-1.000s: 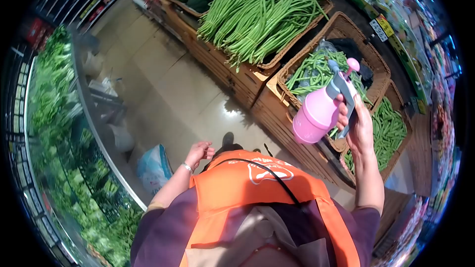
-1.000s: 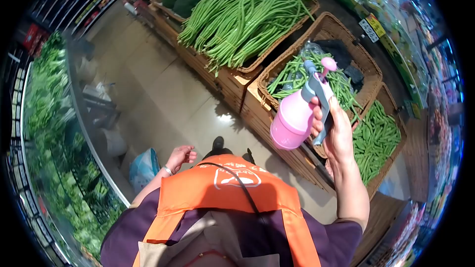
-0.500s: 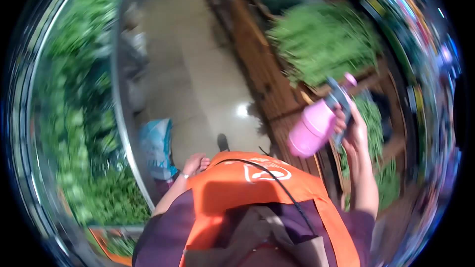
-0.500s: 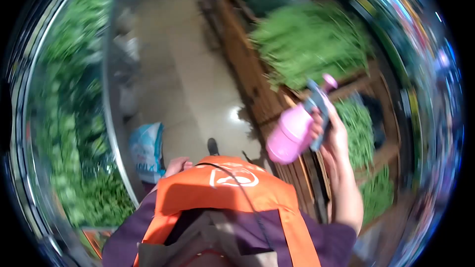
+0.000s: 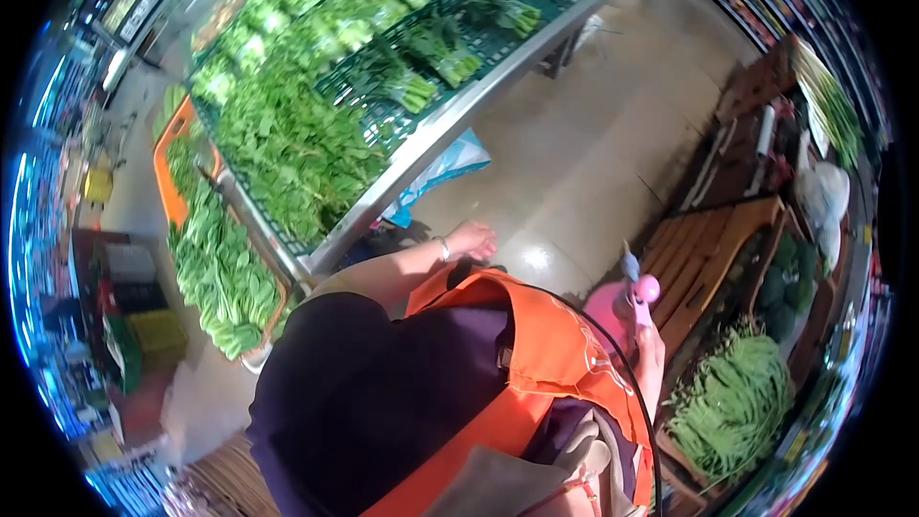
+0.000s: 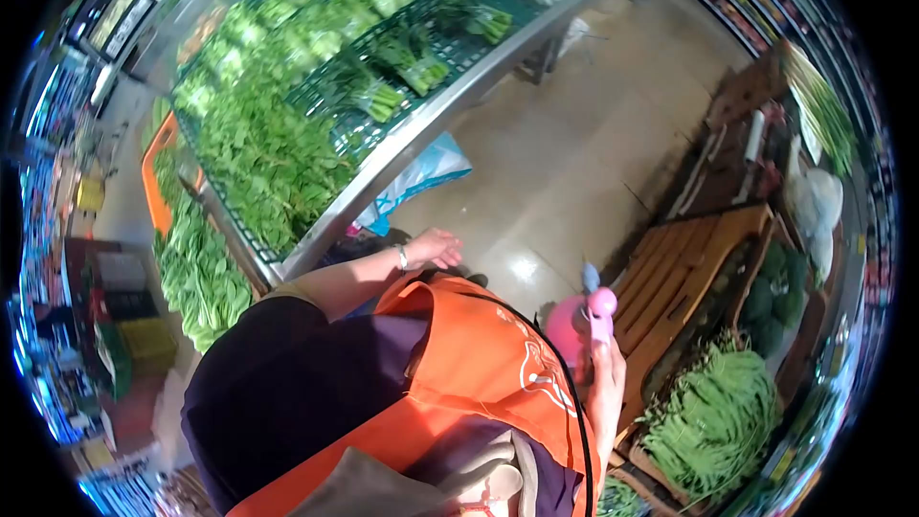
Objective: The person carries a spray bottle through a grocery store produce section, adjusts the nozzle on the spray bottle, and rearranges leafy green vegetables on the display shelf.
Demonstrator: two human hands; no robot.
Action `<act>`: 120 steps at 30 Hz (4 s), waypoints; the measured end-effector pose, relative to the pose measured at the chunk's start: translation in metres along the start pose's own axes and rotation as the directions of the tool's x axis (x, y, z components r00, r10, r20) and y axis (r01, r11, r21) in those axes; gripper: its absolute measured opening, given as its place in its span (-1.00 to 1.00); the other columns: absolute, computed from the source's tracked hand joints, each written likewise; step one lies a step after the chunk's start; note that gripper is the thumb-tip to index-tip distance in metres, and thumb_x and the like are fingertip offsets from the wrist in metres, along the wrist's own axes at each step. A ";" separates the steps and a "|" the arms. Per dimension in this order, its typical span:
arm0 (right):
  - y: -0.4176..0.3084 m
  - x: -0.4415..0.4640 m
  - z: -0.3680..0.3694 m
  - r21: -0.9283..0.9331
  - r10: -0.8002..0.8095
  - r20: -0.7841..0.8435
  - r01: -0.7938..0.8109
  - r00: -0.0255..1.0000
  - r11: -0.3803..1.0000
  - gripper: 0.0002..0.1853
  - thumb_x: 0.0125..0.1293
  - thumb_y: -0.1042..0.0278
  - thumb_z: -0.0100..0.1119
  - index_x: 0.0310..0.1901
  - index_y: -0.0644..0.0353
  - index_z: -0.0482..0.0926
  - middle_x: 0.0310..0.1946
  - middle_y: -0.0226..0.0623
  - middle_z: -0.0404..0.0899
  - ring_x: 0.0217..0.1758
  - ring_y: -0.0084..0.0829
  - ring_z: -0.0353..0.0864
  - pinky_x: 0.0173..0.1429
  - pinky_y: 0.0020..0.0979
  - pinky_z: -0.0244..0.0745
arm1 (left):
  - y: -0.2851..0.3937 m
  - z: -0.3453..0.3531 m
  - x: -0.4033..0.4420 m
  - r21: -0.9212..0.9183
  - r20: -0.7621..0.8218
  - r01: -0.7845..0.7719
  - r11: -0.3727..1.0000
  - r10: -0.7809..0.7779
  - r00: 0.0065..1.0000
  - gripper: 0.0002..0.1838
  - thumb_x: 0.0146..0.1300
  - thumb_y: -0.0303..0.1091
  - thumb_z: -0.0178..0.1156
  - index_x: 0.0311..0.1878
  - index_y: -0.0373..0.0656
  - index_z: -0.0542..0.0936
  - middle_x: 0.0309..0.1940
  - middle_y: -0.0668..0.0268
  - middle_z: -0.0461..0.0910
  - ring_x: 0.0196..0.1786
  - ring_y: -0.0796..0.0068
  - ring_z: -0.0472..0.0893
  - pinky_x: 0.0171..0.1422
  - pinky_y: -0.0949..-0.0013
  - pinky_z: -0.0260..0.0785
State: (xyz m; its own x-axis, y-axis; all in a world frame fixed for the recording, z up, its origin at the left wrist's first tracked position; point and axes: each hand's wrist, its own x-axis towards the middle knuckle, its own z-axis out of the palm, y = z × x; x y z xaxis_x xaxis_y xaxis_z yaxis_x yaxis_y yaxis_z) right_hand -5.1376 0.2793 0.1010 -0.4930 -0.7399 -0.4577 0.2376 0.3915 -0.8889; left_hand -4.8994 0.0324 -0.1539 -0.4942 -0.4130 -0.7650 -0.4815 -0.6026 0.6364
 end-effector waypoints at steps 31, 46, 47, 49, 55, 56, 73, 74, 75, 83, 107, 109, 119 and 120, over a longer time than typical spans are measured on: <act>-0.085 0.252 0.138 -0.063 0.024 0.942 0.107 0.335 0.992 -0.57 0.43 -0.01 -0.11 -0.13 0.28 0.48 -0.53 -0.50 0.42 -0.53 -0.64 0.42 -0.38 -0.59 0.39 | -0.003 0.130 -0.109 -0.532 -0.760 -0.577 0.619 -0.049 0.648 -0.66 0.38 -0.27 0.03 0.09 -0.31 0.49 -0.20 0.17 0.64 -0.20 0.45 0.64 -0.10 0.44 0.51; -0.059 0.259 0.316 0.078 -0.178 0.978 0.605 0.107 0.792 -0.59 0.38 0.13 0.00 0.06 0.31 0.39 -0.05 -0.27 0.31 0.06 -0.43 0.34 0.11 -0.44 0.30 | 0.142 -0.050 -0.097 0.063 -0.849 -0.907 0.416 0.500 0.170 -0.47 0.25 -0.40 0.19 0.20 -0.21 0.17 -0.01 0.23 0.48 0.02 0.49 0.50 0.10 0.40 0.39; -0.057 0.263 0.321 0.069 -0.170 0.981 0.663 0.089 0.746 -0.60 0.37 0.13 0.00 0.05 0.31 0.40 -0.06 -0.25 0.31 0.06 -0.42 0.34 0.10 -0.43 0.30 | 0.141 -0.056 -0.098 0.104 -0.858 -0.882 0.460 0.489 0.155 -0.46 0.24 -0.40 0.20 0.20 -0.21 0.17 -0.02 0.24 0.49 0.01 0.49 0.51 0.09 0.40 0.39; -0.071 0.256 0.323 0.063 -0.245 0.963 0.793 0.111 0.606 -0.68 0.36 0.18 0.01 -0.15 0.34 0.51 -0.15 -0.19 0.42 -0.08 -0.36 0.45 -0.01 -0.43 0.36 | 0.141 -0.064 -0.099 0.253 -0.871 -0.767 0.590 0.485 0.086 -0.54 0.15 -0.32 0.27 0.06 -0.25 0.34 -0.18 0.30 0.51 -0.13 0.56 0.48 -0.01 0.43 0.39; -0.107 0.242 0.330 0.063 -0.486 0.843 0.853 0.232 0.518 -0.74 0.28 0.26 0.11 -0.25 0.33 0.61 -0.32 -0.16 0.57 -0.25 -0.29 0.57 -0.13 -0.34 0.43 | 0.152 -0.053 -0.115 0.267 -0.931 -0.703 0.659 0.365 -0.011 -0.61 0.08 -0.19 0.32 -0.16 -0.24 0.45 -0.43 0.12 0.57 -0.34 0.28 0.61 -0.23 0.29 0.41; -0.113 0.241 0.338 0.166 -0.580 0.806 0.894 0.120 0.416 -0.76 0.27 0.29 0.12 -0.20 0.32 0.60 -0.32 -0.16 0.58 -0.25 -0.30 0.58 -0.12 -0.34 0.44 | 0.151 -0.056 -0.116 0.299 -0.924 -0.687 0.662 0.380 -0.037 -0.61 0.07 -0.18 0.33 -0.17 -0.25 0.46 -0.45 0.10 0.57 -0.36 0.22 0.61 -0.25 0.27 0.41; -0.164 0.220 0.392 0.412 -0.075 0.904 0.810 -0.422 0.418 -0.49 -0.17 0.72 -0.15 -0.20 0.18 0.69 -0.18 -0.21 0.68 0.01 -0.24 0.64 0.25 -0.24 0.38 | 0.147 -0.052 -0.106 0.071 -0.712 -0.807 0.586 0.596 0.370 -0.60 0.09 -0.08 0.36 -0.53 -0.16 0.41 -0.62 0.47 0.34 -0.50 0.65 0.31 -0.42 0.38 0.19; -0.178 0.215 0.389 0.417 -0.103 0.904 0.801 -0.415 0.429 -0.50 -0.19 0.77 -0.13 -0.25 0.15 0.70 -0.27 -0.25 0.70 -0.05 -0.24 0.66 0.19 -0.21 0.47 | 0.148 -0.052 -0.108 0.055 -0.709 -0.814 0.579 0.596 0.376 -0.61 0.10 -0.11 0.35 -0.54 -0.16 0.40 -0.63 0.49 0.33 -0.51 0.67 0.30 -0.44 0.39 0.18; -0.194 0.212 0.387 0.435 -0.122 0.895 0.781 -0.429 0.448 -0.49 -0.20 0.78 -0.12 -0.25 0.14 0.70 -0.26 -0.26 0.70 -0.08 -0.23 0.67 0.19 -0.18 0.47 | 0.148 -0.050 -0.105 0.034 -0.701 -0.802 0.596 0.586 0.406 -0.62 0.09 -0.12 0.35 -0.51 -0.17 0.41 -0.62 0.48 0.34 -0.51 0.66 0.30 -0.43 0.39 0.20; -0.198 0.212 0.381 0.413 -0.353 0.877 0.887 -0.326 0.207 -0.48 -0.09 0.59 -0.14 -0.03 0.28 0.61 -0.05 -0.10 0.62 0.09 -0.18 0.59 0.34 -0.04 0.27 | 0.156 -0.055 -0.086 -0.047 -0.705 -0.797 0.602 0.545 0.453 -0.75 0.09 -0.29 0.33 -0.27 -0.21 0.52 -0.46 0.45 0.52 -0.36 0.68 0.49 -0.28 0.43 0.38; -0.217 0.250 0.345 0.369 -0.007 0.929 0.929 -0.369 0.016 -0.39 -0.20 0.53 -0.10 0.01 0.07 0.62 0.13 -0.21 0.51 0.36 -0.01 0.29 0.47 0.12 -0.16 | 0.154 -0.048 -0.043 0.149 -0.572 -0.830 0.537 0.732 0.370 -0.70 0.16 -0.17 0.24 -0.25 -0.26 0.57 -0.46 0.36 0.54 -0.33 0.64 0.48 -0.27 0.36 0.34; -0.199 0.263 0.350 0.403 -0.059 0.912 0.914 -0.406 -0.051 -0.41 -0.20 0.53 -0.09 -0.03 0.09 0.64 0.11 -0.21 0.54 0.35 -0.01 0.30 0.46 0.15 -0.16 | 0.156 -0.056 -0.051 0.063 -0.387 -0.736 0.674 0.696 0.605 -0.70 0.18 -0.17 0.22 -0.25 -0.26 0.58 -0.48 0.39 0.53 -0.35 0.67 0.46 -0.29 0.38 0.33; -0.197 0.230 0.339 0.093 -0.169 0.985 0.874 -0.013 0.476 -0.42 -0.13 0.77 -0.22 -0.01 0.31 0.58 0.08 0.03 0.52 0.28 -0.07 0.40 0.48 -0.13 -0.02 | 0.159 -0.048 -0.031 -0.084 -0.495 -0.907 0.412 0.773 0.397 -0.84 0.11 -0.36 0.21 -0.24 -0.17 0.54 -0.38 0.47 0.48 -0.29 0.66 0.39 -0.22 0.47 0.25; -0.220 0.214 0.336 0.067 -0.173 0.985 0.853 0.028 0.518 -0.41 -0.13 0.79 -0.23 0.00 0.33 0.57 0.09 0.05 0.51 0.27 -0.09 0.41 0.48 -0.18 0.00 | 0.163 -0.051 -0.046 -0.113 -0.491 -0.901 0.419 0.765 0.417 -0.82 0.10 -0.36 0.23 -0.22 -0.17 0.54 -0.35 0.46 0.47 -0.27 0.66 0.39 -0.21 0.47 0.24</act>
State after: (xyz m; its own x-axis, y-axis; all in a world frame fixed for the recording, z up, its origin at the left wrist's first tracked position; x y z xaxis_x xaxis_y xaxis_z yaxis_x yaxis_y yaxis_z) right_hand -5.0136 -0.1488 0.1930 0.7693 -0.6267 0.1240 -0.2413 -0.4648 -0.8519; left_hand -4.9181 -0.0816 -0.0196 -0.2193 -0.9683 0.1193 0.3255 0.0427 0.9446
